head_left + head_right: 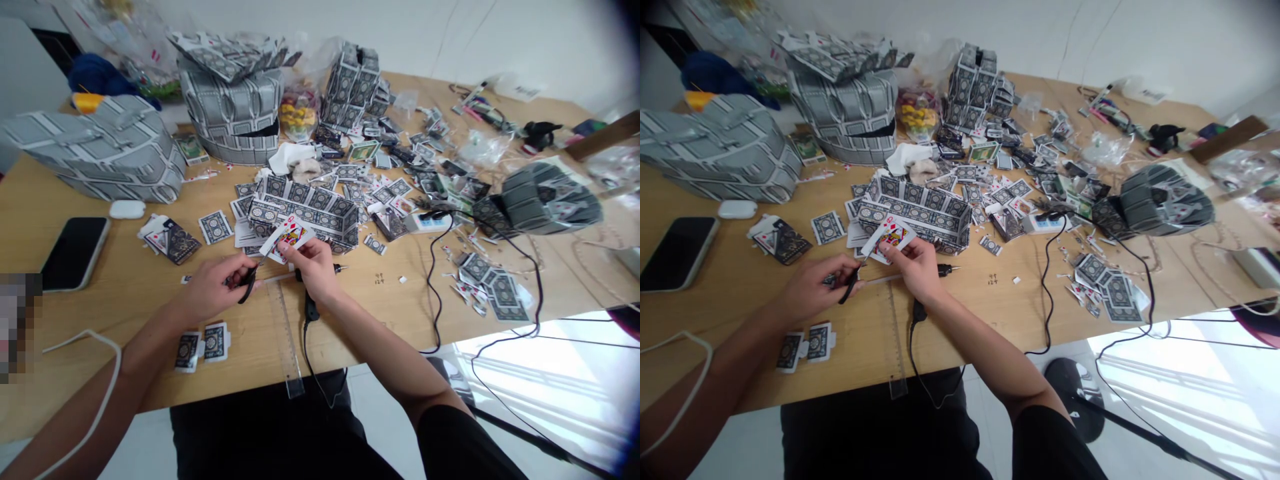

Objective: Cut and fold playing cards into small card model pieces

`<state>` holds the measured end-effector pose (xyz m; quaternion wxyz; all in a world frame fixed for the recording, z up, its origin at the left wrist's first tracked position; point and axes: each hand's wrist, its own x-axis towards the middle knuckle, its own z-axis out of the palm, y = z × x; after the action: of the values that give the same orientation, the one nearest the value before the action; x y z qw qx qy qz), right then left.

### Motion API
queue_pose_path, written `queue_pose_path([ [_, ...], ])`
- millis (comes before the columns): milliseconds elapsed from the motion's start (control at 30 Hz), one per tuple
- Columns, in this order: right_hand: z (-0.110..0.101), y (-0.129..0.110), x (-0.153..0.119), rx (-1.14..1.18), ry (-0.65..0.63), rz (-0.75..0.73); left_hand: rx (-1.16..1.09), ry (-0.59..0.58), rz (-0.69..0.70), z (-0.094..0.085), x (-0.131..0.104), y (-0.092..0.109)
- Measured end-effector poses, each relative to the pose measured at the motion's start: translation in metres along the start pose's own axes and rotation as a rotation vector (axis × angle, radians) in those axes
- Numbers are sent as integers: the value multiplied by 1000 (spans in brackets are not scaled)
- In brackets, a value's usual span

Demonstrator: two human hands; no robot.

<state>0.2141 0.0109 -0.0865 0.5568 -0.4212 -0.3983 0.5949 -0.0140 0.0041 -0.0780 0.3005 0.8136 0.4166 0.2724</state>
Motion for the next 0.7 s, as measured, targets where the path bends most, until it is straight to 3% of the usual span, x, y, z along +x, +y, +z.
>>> queue_pose_path([
  [700,-1,-1,-1,-36,20,19,14,4,41,0,-1,0],
])
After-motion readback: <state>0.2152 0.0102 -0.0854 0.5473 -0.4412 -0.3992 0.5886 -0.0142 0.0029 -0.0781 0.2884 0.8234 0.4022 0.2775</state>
